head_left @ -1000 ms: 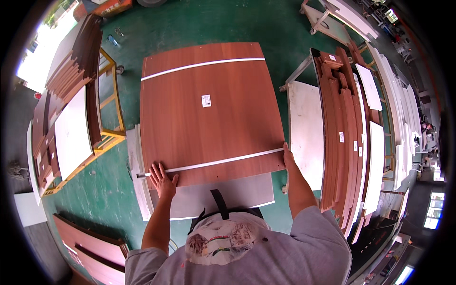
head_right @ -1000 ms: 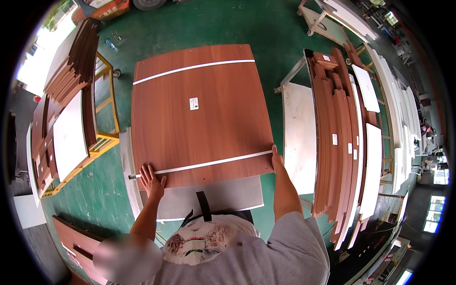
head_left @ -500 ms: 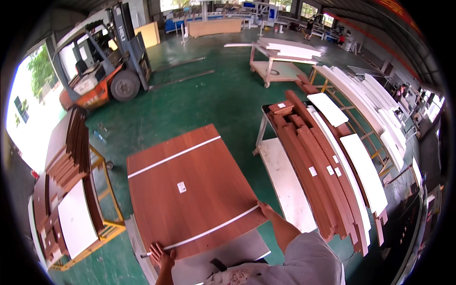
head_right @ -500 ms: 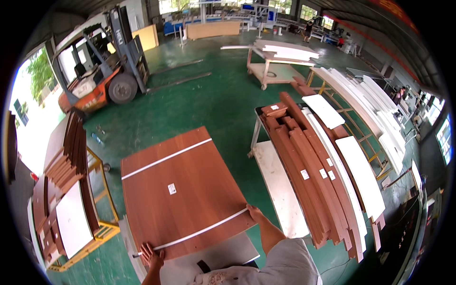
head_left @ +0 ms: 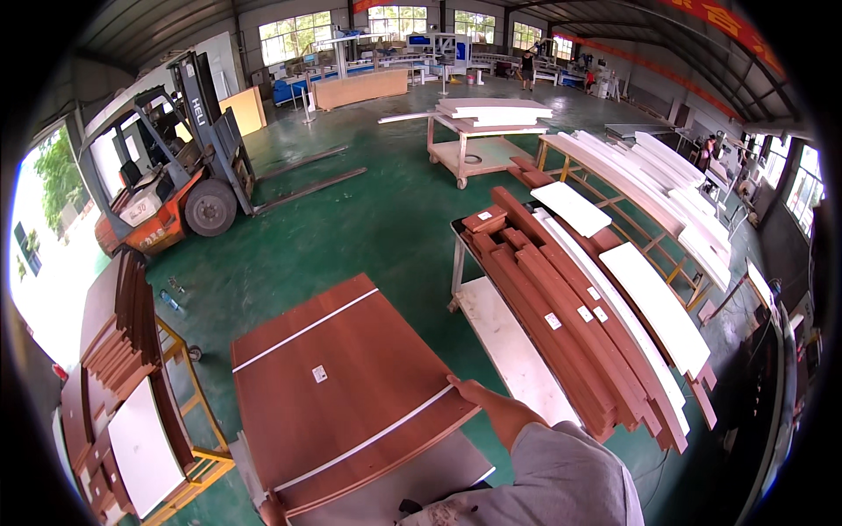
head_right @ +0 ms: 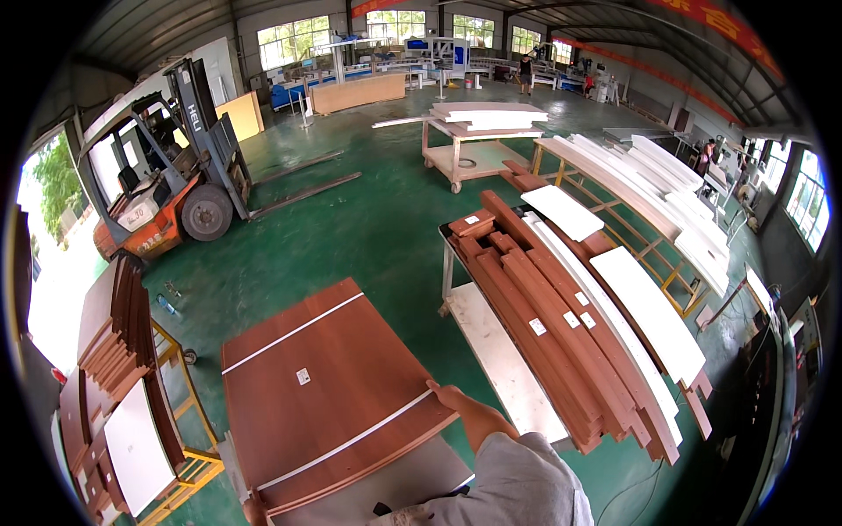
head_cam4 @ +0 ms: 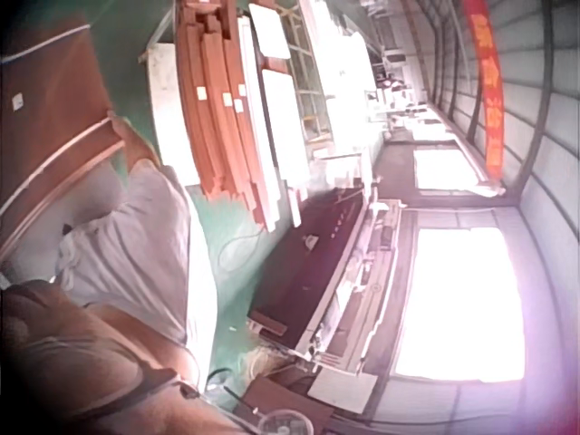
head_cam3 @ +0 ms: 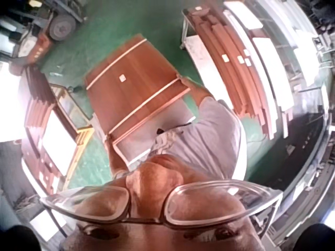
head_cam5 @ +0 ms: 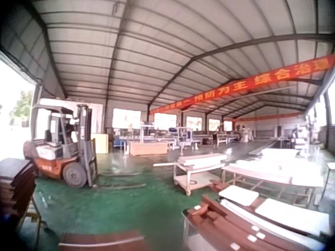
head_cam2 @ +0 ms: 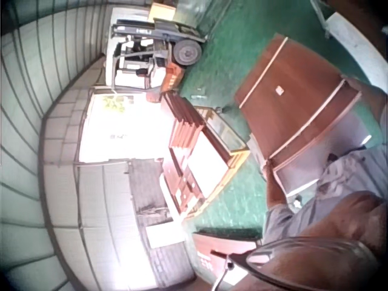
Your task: The person organizes various wood and composite panels in a workshop by picking them up from a pile or a workbench and stacking them on the floor or other work surfaces.
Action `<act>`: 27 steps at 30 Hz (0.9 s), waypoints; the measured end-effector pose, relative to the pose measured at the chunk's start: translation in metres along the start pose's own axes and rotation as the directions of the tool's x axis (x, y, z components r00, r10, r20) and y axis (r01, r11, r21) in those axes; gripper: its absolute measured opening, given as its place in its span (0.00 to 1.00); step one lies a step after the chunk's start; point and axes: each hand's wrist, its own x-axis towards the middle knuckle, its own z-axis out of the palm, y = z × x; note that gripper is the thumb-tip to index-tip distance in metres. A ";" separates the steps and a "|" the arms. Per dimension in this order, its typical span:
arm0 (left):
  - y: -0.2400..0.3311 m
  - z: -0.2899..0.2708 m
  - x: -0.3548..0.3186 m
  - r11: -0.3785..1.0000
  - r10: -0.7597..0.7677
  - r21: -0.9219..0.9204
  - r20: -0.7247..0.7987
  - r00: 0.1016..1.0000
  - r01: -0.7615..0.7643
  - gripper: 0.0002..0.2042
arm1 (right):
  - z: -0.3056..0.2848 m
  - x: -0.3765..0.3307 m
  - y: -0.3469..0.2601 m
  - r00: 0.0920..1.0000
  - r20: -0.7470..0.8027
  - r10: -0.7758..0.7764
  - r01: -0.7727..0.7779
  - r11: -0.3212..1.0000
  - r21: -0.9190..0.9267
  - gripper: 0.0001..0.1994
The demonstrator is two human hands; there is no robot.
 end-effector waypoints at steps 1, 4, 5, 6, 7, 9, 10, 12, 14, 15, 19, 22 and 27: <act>-0.004 -0.004 0.003 0.998 0.049 -0.036 0.207 0.977 -0.042 0.28 | 0.003 -0.004 0.009 0.998 -0.049 -0.042 0.042 0.999 -0.006 0.46; -0.022 0.003 0.015 0.977 0.205 0.026 0.196 0.959 -0.214 0.27 | 0.006 0.014 0.003 0.996 0.085 0.038 -0.036 0.999 -0.022 0.45; -0.018 0.010 0.017 0.979 0.202 -0.046 0.177 0.963 -0.196 0.24 | 0.000 0.026 0.012 0.995 0.092 0.034 -0.035 0.999 0.002 0.45; -0.009 0.012 0.026 0.974 0.179 -0.165 0.164 0.970 -0.152 0.22 | -0.006 0.036 0.023 0.995 0.103 0.019 -0.022 0.999 0.025 0.44; -0.010 0.011 0.031 0.958 0.147 -0.267 0.144 0.979 -0.104 0.21 | -0.006 0.043 0.025 0.992 0.127 -0.005 -0.001 0.999 0.049 0.44; -0.031 0.003 0.032 0.931 0.103 -0.361 0.129 0.986 -0.050 0.20 | 0.014 0.044 0.020 0.996 0.075 -0.039 0.041 0.999 -0.027 0.42; -0.032 0.000 0.027 0.943 0.125 -0.326 0.183 0.975 -0.060 0.20 | 0.017 0.046 0.024 0.993 0.098 -0.065 0.065 0.998 -0.001 0.42; 0.007 -0.008 0.014 0.870 -0.015 -0.473 0.251 0.968 0.136 0.29 | -0.002 0.057 0.048 0.994 0.097 -0.059 0.059 0.998 0.011 0.41; 0.006 -0.021 0.005 0.844 -0.066 -0.499 0.269 0.961 0.197 0.36 | -0.001 0.055 0.054 0.989 0.140 -0.041 0.040 0.999 0.011 0.41; -0.023 -0.030 0.010 0.838 -0.114 -0.499 0.235 0.965 0.221 0.38 | 0.016 0.053 0.034 0.981 0.183 -0.068 0.064 0.997 0.031 0.41; 0.009 -0.029 -0.011 0.760 -0.163 -0.568 0.304 0.939 0.316 0.39 | -0.038 0.052 0.059 0.972 0.235 -0.024 -0.016 0.986 0.166 0.39; -0.014 -0.033 -0.068 0.801 -0.130 -0.530 0.301 0.945 0.279 0.37 | -0.031 -0.004 0.066 0.962 0.268 -0.053 0.004 0.984 0.179 0.38; 0.007 -0.006 -0.146 0.697 -0.136 -0.573 0.484 0.864 0.431 0.35 | -0.096 -0.030 0.153 0.975 0.222 0.017 -0.061 0.979 0.195 0.39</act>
